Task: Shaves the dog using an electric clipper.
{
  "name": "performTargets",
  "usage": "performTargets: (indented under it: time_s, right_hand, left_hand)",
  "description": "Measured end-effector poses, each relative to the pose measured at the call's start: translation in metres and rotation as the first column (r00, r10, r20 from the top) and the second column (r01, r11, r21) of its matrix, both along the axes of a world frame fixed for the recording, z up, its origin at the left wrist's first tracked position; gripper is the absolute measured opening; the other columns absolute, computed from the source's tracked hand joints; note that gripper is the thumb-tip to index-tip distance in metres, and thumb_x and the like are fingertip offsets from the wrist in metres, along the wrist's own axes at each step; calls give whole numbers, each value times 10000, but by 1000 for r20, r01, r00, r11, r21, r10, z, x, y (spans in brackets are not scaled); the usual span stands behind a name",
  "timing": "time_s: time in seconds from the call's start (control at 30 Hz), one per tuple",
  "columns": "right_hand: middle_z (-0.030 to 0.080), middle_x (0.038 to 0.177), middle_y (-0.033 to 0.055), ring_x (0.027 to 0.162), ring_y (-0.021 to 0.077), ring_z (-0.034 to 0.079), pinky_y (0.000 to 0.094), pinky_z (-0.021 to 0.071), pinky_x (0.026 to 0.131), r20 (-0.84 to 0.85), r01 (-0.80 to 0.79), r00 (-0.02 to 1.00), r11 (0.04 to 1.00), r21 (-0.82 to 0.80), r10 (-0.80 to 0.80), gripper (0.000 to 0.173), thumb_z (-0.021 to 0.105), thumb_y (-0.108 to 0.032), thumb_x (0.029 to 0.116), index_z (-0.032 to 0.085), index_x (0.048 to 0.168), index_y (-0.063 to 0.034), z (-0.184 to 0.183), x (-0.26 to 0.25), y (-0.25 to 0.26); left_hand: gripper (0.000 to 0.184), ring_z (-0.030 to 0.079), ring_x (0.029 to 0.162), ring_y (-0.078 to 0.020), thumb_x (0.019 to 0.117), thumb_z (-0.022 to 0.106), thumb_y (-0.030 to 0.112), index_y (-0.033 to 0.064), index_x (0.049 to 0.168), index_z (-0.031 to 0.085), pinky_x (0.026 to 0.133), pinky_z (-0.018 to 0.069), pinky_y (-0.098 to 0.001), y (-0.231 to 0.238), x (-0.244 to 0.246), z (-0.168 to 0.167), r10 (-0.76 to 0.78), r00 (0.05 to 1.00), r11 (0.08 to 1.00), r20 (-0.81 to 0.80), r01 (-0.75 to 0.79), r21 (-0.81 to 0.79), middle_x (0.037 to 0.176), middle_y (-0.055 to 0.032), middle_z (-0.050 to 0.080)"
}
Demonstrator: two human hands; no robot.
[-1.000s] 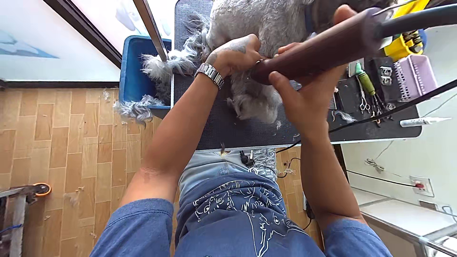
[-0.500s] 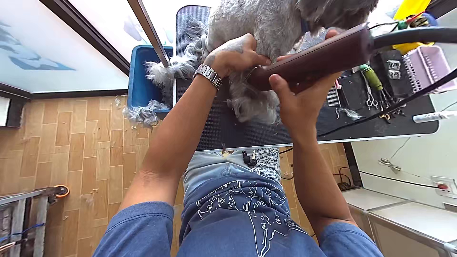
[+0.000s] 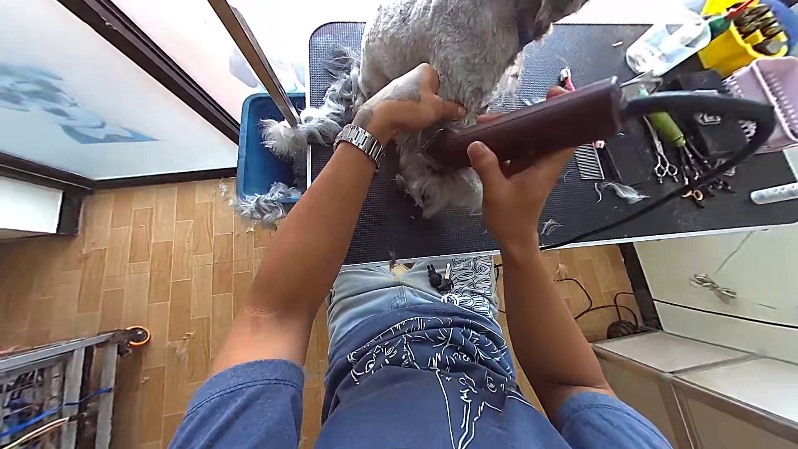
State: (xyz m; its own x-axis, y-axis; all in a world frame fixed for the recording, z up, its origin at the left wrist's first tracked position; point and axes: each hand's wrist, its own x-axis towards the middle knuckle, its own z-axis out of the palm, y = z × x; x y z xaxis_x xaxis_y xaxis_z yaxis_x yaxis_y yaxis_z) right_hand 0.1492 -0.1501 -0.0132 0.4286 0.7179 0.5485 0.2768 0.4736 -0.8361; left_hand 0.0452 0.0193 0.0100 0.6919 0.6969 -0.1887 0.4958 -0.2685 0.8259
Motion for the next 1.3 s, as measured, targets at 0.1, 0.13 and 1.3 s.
performTargets:
  time_s: [0.1,0.13,1.3]
  right_hand:
    - [698,1151,167,1065,198,713,359,632,842,159,88,983,996,4,-88,732,794,-84,854,318,1376,105,-21,-9,0]
    - [706,1148,157,1060,182,716,347,631,829,179,89,980,995,-36,-81,725,800,-106,851,340,1375,95,-27,-11,0]
    - [685,1182,106,1121,279,694,484,590,987,-161,-69,981,967,247,111,729,806,4,816,316,1353,-45,0,32,-5]
  left_hand:
    - [326,599,687,-98,921,744,338,71,838,576,673,507,-331,-3,4,5,0,1000,1000,-28,1,25,764,-20,613]
    - [322,611,689,-95,916,749,340,70,849,586,676,516,-328,-4,5,6,5,999,999,-39,-3,32,768,-20,624]
    - [188,695,897,-65,963,647,136,43,1124,624,829,582,-278,-19,3,-9,141,971,972,194,-98,-215,983,-24,719]
